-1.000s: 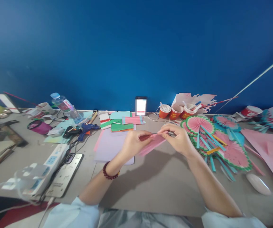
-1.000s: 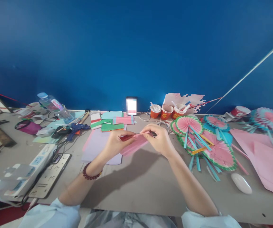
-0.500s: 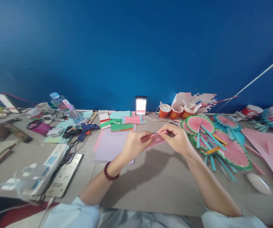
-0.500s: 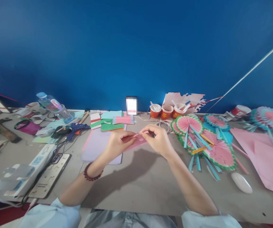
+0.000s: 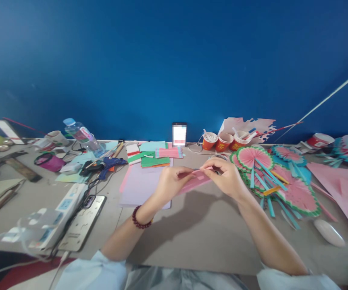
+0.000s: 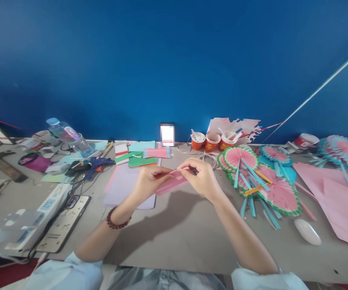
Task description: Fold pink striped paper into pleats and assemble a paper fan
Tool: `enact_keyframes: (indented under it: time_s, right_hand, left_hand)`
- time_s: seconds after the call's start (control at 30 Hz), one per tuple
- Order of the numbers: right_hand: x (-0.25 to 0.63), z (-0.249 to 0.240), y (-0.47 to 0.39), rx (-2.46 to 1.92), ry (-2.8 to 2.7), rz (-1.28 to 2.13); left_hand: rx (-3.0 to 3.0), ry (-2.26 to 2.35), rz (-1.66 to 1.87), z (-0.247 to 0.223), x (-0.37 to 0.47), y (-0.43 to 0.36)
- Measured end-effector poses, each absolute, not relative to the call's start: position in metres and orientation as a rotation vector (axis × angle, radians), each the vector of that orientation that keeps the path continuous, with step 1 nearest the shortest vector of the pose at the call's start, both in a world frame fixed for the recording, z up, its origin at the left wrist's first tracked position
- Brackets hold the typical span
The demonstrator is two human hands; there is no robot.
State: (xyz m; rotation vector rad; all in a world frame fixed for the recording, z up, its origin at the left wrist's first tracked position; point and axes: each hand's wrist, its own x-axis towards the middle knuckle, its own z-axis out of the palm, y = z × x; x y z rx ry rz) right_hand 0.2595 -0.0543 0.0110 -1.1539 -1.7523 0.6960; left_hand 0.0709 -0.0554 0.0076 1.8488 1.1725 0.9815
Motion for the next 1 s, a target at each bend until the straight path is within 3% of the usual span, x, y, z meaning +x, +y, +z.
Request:
enact_keyframes:
  time_s: [0.6,1.0]
  right_hand:
    - [0.259,0.01,-0.053,-1.116,-1.793,0.637]
    - [0.256,0.014,-0.055,-1.058,-2.018,0.379]
  left_hand:
    - [1.768,1.111,0.971,0.002,0.066,-0.044]
    - [2.136,1.275,1.102,-0.006,0.07,-0.049]
